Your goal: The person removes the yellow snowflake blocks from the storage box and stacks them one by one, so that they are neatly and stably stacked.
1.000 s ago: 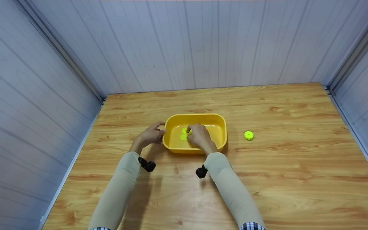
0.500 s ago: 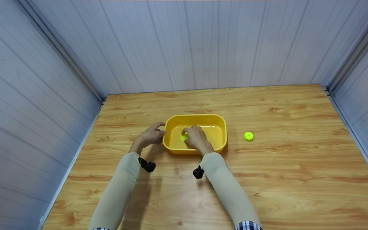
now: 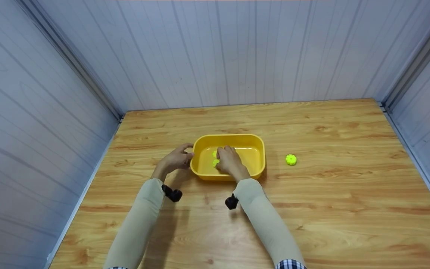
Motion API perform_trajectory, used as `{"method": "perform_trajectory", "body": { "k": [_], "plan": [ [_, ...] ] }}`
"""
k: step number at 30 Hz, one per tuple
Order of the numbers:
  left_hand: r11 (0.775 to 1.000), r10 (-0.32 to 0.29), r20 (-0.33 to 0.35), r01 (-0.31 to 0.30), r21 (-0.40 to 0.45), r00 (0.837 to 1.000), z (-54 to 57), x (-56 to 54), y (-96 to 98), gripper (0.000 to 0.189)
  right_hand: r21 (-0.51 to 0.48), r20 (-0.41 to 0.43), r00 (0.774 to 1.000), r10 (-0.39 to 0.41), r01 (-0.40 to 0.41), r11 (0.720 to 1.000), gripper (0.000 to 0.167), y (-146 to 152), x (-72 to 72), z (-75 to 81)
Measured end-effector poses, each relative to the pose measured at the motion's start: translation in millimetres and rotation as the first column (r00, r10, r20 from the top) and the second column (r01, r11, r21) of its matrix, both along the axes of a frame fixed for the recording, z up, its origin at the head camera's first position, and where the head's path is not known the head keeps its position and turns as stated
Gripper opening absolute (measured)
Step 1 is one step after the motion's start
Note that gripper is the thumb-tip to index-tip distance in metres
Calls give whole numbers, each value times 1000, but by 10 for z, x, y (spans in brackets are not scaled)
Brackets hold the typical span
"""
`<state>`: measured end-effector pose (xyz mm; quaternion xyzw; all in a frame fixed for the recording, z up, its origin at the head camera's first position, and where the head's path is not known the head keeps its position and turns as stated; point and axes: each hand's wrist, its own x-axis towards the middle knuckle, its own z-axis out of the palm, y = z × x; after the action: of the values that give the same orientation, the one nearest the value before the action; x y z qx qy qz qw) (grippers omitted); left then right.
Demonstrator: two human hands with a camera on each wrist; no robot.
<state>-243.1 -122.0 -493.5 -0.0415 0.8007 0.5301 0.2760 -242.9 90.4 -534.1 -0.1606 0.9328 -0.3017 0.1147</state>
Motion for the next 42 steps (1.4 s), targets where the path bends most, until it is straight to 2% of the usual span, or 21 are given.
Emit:
{"method": "perform_trajectory", "body": {
  "k": [5, 9, 15, 21, 26, 42],
  "plan": [
    [1000, 2, 7, -2, 16, 1000, -17, 2, 8, 42, -60, 10, 1000, -17, 18, 998, 17, 35, -9, 10],
    [1000, -4, -6, 4, 18, 1000, -35, 0, 3, 43, -139, 66, 998, -23, 32, 990, 8, 78, -18, 29],
    [1000, 5, -18, -5, 0, 1000, -19, 16, -1, 40, -244, 131, 991, -22, 53, 968, 8, 155, -16, 64],
    [1000, 5, -10, -5, 6, 1000, 6, 26, 5, 40, -294, 129, 991, -48, 84, 952, 10, 241, -13, 100],
    [1000, 11, 0, -11, 16, 1000, -31, 1, 1, 39, -353, 155, 985, -69, 121, 928, 12, 322, 5, 140],
    [1000, 9, 5, -9, 13, 1000, 1, 7, 4, 41, -432, 107, 987, -120, 155, 889, 21, 560, 60, 313]
  ]
}}
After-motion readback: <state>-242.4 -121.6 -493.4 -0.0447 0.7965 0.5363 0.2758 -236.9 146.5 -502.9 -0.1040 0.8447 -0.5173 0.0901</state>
